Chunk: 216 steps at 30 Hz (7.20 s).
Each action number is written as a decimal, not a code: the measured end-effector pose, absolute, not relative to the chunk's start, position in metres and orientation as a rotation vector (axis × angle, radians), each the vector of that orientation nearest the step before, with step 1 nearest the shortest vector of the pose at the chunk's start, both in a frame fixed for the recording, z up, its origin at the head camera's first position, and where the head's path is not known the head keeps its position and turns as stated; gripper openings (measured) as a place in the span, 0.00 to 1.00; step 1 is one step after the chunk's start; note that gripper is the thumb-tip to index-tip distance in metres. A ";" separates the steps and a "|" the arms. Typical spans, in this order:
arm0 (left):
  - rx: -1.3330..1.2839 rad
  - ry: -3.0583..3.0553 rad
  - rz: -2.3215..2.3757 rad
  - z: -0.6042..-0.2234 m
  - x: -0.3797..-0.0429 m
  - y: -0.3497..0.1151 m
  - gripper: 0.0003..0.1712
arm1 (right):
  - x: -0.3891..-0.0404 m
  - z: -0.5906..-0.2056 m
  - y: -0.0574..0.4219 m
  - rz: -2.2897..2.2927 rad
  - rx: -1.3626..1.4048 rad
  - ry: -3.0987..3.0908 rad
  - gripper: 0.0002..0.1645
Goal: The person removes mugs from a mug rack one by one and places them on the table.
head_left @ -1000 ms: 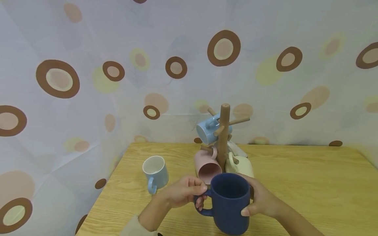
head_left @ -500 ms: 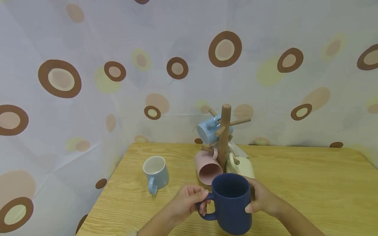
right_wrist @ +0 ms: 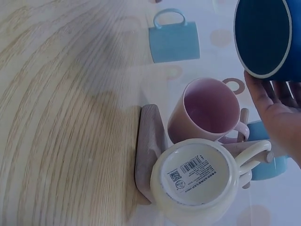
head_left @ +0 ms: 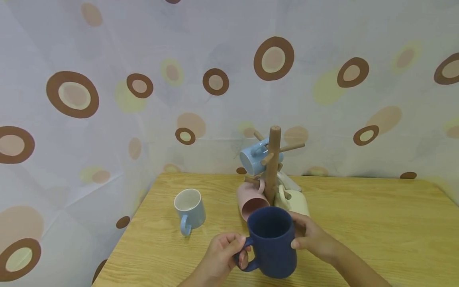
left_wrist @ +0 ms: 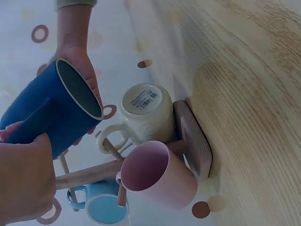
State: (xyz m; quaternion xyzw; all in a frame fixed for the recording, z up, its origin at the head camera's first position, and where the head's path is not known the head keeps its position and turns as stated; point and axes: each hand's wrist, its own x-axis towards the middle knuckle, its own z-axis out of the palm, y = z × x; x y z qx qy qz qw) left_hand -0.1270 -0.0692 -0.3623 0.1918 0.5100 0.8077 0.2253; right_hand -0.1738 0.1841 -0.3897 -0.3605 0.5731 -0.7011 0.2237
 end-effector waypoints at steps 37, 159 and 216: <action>-0.018 1.984 2.536 -0.386 -0.145 -0.105 0.13 | -0.210 -0.314 0.205 -1.807 -0.059 3.145 0.26; -0.343 2.284 2.429 -0.449 -0.212 -0.081 0.15 | -0.271 -0.295 0.204 -0.649 -1.467 3.882 0.11; 0.966 3.392 1.431 -0.365 -0.217 -0.071 0.03 | -0.269 -0.300 0.201 -0.746 -1.407 3.883 0.11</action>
